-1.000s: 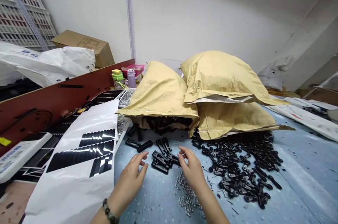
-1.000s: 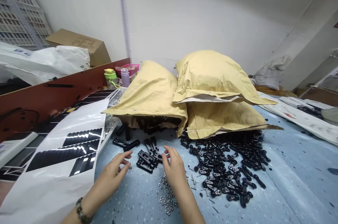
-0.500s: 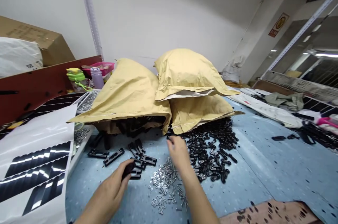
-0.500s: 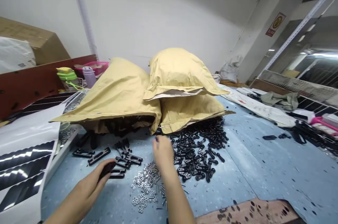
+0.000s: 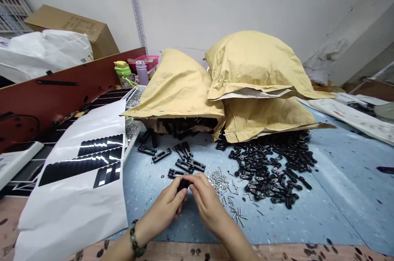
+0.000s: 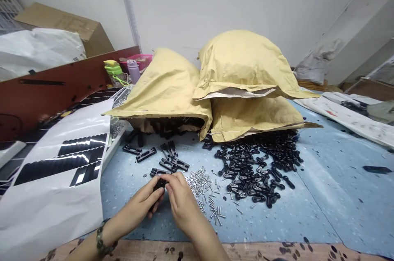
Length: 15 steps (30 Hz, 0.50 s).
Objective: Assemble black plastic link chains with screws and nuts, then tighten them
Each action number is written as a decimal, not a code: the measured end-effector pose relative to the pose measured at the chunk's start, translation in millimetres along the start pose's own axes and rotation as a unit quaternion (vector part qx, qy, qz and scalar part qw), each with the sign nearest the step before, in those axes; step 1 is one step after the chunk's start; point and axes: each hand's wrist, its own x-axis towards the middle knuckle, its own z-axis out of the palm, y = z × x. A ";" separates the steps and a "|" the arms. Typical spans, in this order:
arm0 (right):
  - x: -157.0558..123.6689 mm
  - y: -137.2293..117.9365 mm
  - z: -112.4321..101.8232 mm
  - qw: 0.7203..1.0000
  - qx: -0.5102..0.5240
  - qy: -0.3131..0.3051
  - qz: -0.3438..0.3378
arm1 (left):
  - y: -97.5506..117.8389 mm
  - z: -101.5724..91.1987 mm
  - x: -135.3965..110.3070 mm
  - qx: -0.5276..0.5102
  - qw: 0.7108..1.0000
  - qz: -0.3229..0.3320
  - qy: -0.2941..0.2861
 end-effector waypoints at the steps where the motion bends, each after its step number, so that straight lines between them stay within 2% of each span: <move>1: -2.4 -3.3 2.6 0.999 0.033 0.008 0.009 | -0.6 -0.7 -3.4 0.006 1.000 0.001 0.000; 3: -3.7 -4.9 3.8 0.991 0.106 0.061 0.051 | -1.9 -2.3 -9.8 0.016 1.000 -0.003 -0.006; 5: -2.4 -4.4 4.7 0.968 0.207 0.103 0.099 | -1.8 -3.3 -15.3 0.029 1.000 -0.004 -0.008; 8: -1.0 -5.8 11.2 0.933 0.312 0.104 0.144 | 2.6 -3.0 -21.5 0.066 0.997 0.033 0.004; 11: -2.5 -8.5 19.0 0.931 0.305 0.111 0.165 | 8.9 -3.0 -24.7 0.110 0.990 0.085 0.030; 15: -5.8 -8.7 20.5 0.941 0.261 0.100 0.192 | 10.7 -6.3 -23.1 0.205 0.972 0.101 0.059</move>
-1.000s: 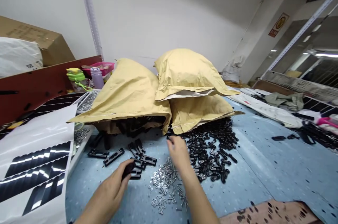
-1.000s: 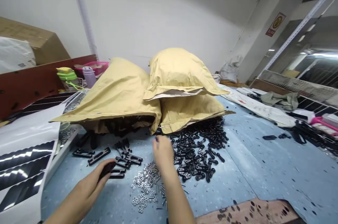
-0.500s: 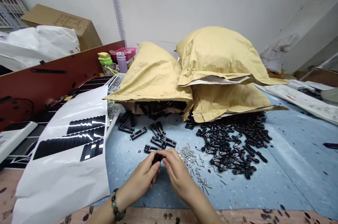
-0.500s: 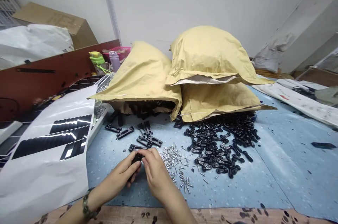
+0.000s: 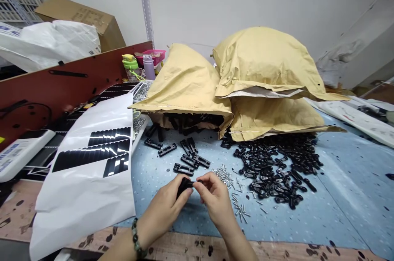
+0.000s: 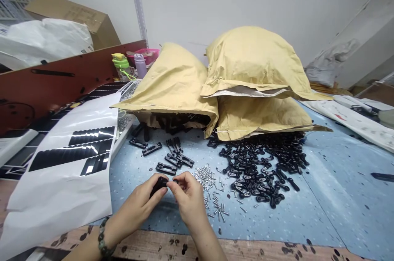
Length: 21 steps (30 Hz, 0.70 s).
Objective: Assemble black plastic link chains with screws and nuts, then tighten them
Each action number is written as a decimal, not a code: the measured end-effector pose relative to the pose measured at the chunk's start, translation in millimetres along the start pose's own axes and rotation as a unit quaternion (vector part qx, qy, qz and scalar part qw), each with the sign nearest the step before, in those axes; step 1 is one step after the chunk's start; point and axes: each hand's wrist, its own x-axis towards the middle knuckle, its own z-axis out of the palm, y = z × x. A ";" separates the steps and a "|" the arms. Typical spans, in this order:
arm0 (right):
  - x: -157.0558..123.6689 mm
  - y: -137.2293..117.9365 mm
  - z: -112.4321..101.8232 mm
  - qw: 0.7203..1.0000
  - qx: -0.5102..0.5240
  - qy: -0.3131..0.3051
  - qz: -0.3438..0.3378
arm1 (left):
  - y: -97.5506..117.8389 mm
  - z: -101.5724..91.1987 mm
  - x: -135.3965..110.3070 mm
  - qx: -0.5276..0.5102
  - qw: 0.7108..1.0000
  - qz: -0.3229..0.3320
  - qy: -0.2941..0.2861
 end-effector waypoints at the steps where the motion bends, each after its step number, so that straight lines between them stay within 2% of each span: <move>1: -0.3 0.6 -0.7 1.000 -0.001 -0.007 0.014 | -1.7 0.0 1.1 0.033 0.999 0.006 0.001; 6: -1.0 8.2 -0.9 0.996 0.015 0.012 0.091 | -8.8 5.3 6.2 0.209 0.974 0.084 0.001; 9: -1.8 10.3 -6.6 0.992 -0.004 0.011 0.125 | -5.7 5.9 6.8 0.250 0.961 0.116 -0.011; 10: -2.0 9.5 -11.3 0.993 -0.026 0.002 0.117 | -3.8 4.3 6.8 0.242 0.963 0.116 -0.014; 12: -1.6 6.9 -23.7 0.992 -0.120 -0.012 0.043 | -0.6 -1.8 7.1 0.195 0.977 0.089 -0.009; 13: -1.0 6.0 -30.0 0.981 -0.191 -0.013 -0.013 | 0.1 -5.7 7.6 0.159 0.985 0.062 -0.004; 14: -0.2 6.0 -35.4 0.960 -0.273 -0.013 -0.069 | -0.2 -9.7 8.4 0.121 0.992 0.031 0.004; 16: 1.7 9.5 -40.4 0.889 -0.434 -0.016 -0.147 | -3.3 -16.2 10.7 0.057 0.998 -0.028 0.016; 18: 3.4 16.6 -37.0 0.829 -0.532 -0.029 -0.167 | -9.1 -19.0 13.4 0.022 0.998 -0.059 0.023; 19: 3.9 20.5 -33.4 0.814 -0.556 -0.034 -0.168 | -12.6 -19.0 14.8 0.012 0.998 -0.058 0.027; 21: 3.8 27.0 -26.7 0.806 -0.566 -0.034 -0.169 | -19.2 -16.9 18.0 -0.001 0.999 -0.033 0.036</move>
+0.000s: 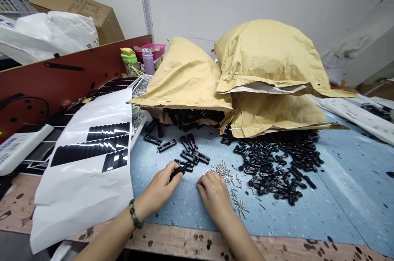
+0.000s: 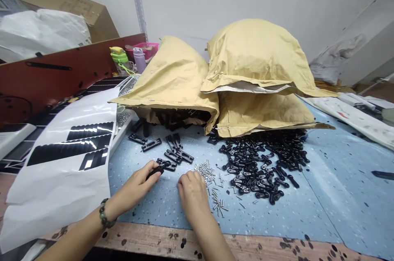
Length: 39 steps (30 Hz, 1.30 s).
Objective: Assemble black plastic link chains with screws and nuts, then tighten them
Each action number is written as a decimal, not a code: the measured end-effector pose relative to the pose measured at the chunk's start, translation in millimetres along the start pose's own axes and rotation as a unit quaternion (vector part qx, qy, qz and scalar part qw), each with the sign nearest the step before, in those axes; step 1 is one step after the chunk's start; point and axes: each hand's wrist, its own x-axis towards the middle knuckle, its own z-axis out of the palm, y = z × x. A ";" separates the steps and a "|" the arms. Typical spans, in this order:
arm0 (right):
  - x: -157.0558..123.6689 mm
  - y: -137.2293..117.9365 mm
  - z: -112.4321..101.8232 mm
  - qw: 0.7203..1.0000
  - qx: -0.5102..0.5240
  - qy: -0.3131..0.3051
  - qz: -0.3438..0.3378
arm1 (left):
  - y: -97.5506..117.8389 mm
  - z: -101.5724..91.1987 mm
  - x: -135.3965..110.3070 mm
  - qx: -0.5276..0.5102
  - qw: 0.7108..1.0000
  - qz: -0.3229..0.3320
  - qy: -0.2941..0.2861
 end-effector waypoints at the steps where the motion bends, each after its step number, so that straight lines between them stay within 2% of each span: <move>1: -0.8 -0.9 2.3 1.000 0.001 0.003 0.000 | -2.6 1.9 1.9 -0.004 1.000 0.019 0.005; 7: -17.0 15.5 -9.3 0.999 0.021 0.027 0.017 | -3.3 21.0 20.0 -0.009 0.994 0.105 -0.030; 11: -21.8 15.1 -11.4 0.998 0.045 0.055 0.000 | -1.8 29.2 28.7 -0.016 0.992 0.120 -0.035; 14: -17.6 3.7 -3.2 0.998 0.040 0.046 -0.022 | -6.5 22.0 25.5 -0.017 0.993 0.111 -0.027; 16: -15.0 -2.0 1.5 0.996 0.076 0.039 -0.024 | -10.4 13.0 20.0 -0.016 0.995 0.098 -0.022; 20: -17.2 1.0 0.4 0.986 0.152 0.062 0.012 | -13.4 3.0 11.7 -0.008 0.996 0.090 -0.026; 23: -24.9 9.7 -7.1 0.980 0.181 0.071 0.034 | -8.8 12.8 12.0 0.027 0.992 0.112 -0.055; 27: -38.5 16.0 -14.0 0.976 0.184 0.102 0.053 | -0.4 35.7 14.4 0.146 0.964 0.197 -0.099; 29: -44.6 15.2 -13.2 0.981 0.164 0.099 0.039 | -0.2 41.1 15.1 0.184 0.951 0.226 -0.107; 32: -49.6 8.9 -8.2 0.991 0.119 0.067 -0.013 | -6.5 36.9 16.7 0.200 0.946 0.233 -0.106; 36: -38.8 2.8 -5.1 0.993 0.100 0.034 -0.048 | -16.5 23.8 12.8 0.218 0.940 0.236 -0.112; 39: -9.8 10.3 -6.3 0.993 0.100 0.057 -0.014 | -19.4 19.3 -0.8 0.229 0.938 0.227 -0.125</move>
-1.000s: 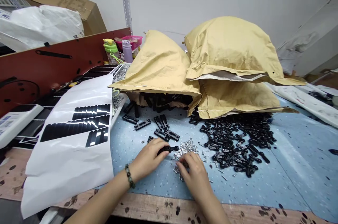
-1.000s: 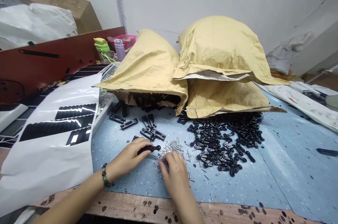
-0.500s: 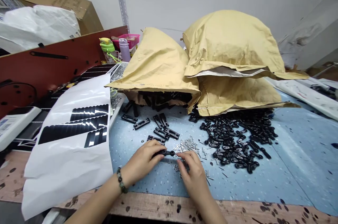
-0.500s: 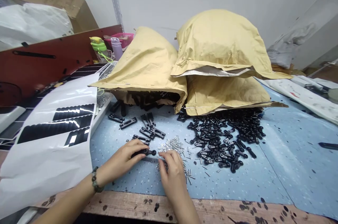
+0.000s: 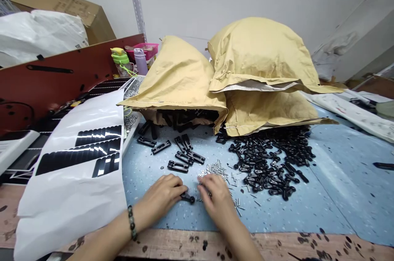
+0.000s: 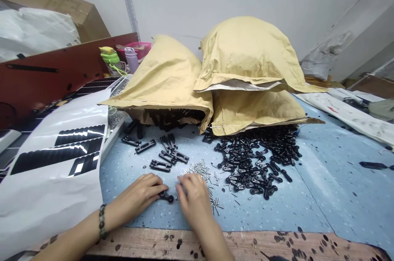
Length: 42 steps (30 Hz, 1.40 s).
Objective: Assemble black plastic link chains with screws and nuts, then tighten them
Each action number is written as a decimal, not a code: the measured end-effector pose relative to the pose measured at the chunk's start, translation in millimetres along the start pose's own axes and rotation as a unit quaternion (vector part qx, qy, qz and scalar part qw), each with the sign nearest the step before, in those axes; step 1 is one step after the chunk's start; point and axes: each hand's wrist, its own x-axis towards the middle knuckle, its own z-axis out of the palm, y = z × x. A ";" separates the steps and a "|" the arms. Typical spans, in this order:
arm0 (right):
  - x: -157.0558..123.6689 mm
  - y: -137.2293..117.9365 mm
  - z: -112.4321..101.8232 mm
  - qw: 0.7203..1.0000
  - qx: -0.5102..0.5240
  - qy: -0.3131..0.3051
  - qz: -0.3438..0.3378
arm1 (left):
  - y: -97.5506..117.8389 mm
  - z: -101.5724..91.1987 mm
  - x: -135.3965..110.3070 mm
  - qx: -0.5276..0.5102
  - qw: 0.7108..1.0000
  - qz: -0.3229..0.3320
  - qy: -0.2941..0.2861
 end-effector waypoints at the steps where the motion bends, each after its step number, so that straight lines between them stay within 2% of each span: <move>1: 12.4 4.2 0.4 1.000 -0.014 0.015 0.020 | 2.2 -0.2 -5.2 -0.001 1.000 -0.005 -0.006; 4: 45.2 12.2 1.7 0.996 -0.059 0.024 0.054 | 7.3 -4.5 -15.7 -0.003 1.000 -0.020 0.017; 6: 54.9 8.6 0.5 0.996 -0.065 0.016 0.051 | 7.2 -10.4 -12.8 0.019 0.996 -0.026 0.087; 8: 54.1 -0.8 -3.4 0.998 -0.054 0.011 0.034 | 4.4 -15.9 0.2 0.061 0.986 -0.021 0.151; 10: 49.8 -8.3 -9.3 1.000 -0.026 -0.014 -0.003 | 0.4 -18.6 20.2 0.077 0.985 -0.013 0.155; 12: 51.6 -4.8 -15.7 1.000 -0.013 -0.026 -0.008 | -2.6 -18.0 41.3 0.042 0.992 -0.035 0.117; 14: 63.8 13.3 -21.4 0.998 -0.035 0.009 0.043 | -3.3 -16.2 57.8 -0.005 0.992 -0.079 0.100; 17: 93.1 54.8 -26.2 0.986 -0.079 0.077 0.126 | 0.0 -16.4 69.5 -0.040 0.985 -0.124 0.114; 19: 109.0 76.1 -25.9 0.983 -0.081 0.087 0.142 | 3.2 -19.4 70.8 -0.062 0.981 -0.133 0.128; 21: 115.8 83.6 -23.9 0.985 -0.061 0.088 0.137 | 5.5 -23.3 70.3 -0.073 0.978 -0.128 0.149; 24: 108.0 69.0 -21.0 0.990 0.005 0.089 0.106 | 7.0 -26.6 70.1 -0.137 0.962 -0.129 0.197; 27: 88.3 35.7 -20.2 0.990 0.088 0.088 0.070 | 10.0 -26.7 70.4 -0.268 0.925 -0.144 0.229; 29: 76.1 12.4 -21.9 0.979 0.180 0.085 0.042 | 14.1 -27.1 68.8 -0.322 0.911 -0.146 0.213; 31: 68.0 -6.1 -26.2 0.957 0.278 0.080 0.013 | 18.6 -29.6 64.8 -0.344 0.912 -0.146 0.171; 33: 64.2 -17.3 -32.5 0.946 0.317 0.070 -0.013 | 21.6 -34.1 58.7 -0.320 0.927 -0.140 0.139; 37: 63.2 -24.8 -44.4 0.967 0.251 0.015 -0.045 | 20.2 -43.3 47.1 -0.173 0.972 -0.106 0.118; 39: 63.1 -26.3 -47.1 0.971 0.235 -0.007 -0.047 | 18.2 -46.6 43.9 -0.126 0.982 -0.098 0.099; 42: 61.2 -26.4 -46.7 0.971 0.233 -0.007 -0.044 | 17.2 -49.7 41.2 -0.094 0.988 -0.087 0.088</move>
